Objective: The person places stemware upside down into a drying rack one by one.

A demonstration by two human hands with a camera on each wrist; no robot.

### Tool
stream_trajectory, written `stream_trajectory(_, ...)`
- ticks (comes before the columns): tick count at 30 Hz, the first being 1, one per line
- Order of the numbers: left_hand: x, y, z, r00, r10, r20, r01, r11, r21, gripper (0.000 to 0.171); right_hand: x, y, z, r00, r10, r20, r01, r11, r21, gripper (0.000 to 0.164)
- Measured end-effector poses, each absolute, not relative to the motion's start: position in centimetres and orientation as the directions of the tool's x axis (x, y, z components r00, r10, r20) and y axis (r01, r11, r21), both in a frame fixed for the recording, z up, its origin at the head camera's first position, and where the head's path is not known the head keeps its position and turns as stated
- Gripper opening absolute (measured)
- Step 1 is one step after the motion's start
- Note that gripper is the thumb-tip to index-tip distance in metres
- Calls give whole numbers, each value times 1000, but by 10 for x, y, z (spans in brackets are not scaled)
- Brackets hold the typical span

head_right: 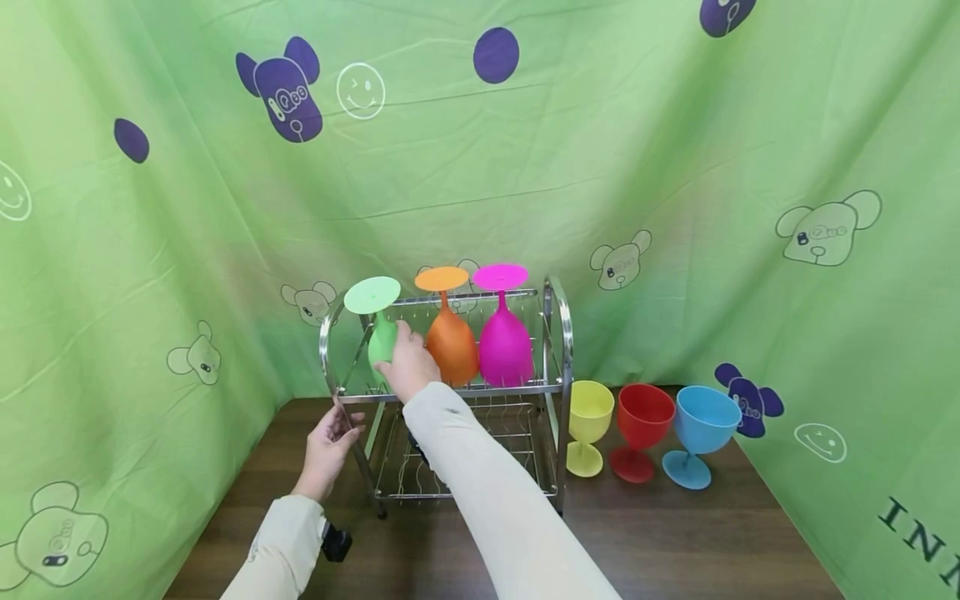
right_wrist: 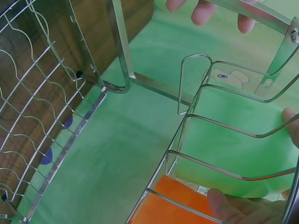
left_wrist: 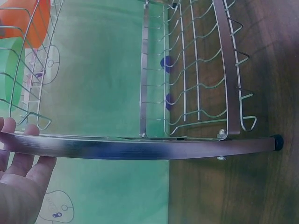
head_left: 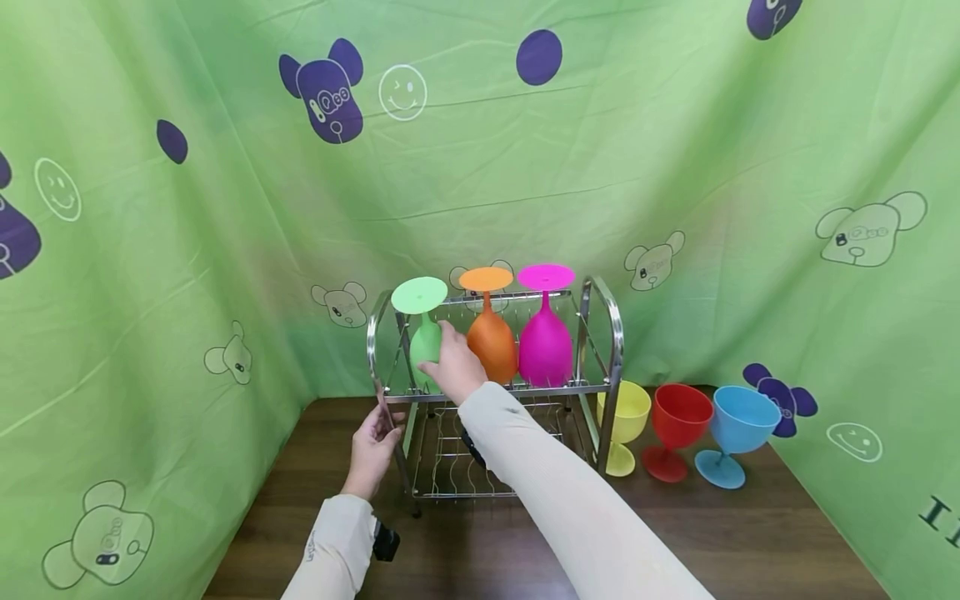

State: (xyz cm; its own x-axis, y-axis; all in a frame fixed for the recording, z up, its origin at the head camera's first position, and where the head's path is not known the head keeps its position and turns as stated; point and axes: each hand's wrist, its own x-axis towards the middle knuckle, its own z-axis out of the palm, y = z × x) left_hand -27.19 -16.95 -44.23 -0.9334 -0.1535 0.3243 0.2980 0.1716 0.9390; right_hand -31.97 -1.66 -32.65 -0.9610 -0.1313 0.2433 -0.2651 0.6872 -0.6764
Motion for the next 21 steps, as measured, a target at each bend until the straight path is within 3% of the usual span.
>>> stream_trajectory(21, -271, -172, -449, -935, -137, 327, 299, 194, 935, 40, -319, -21, -326, -969, -59, 239, -196, 773, -603, 80)
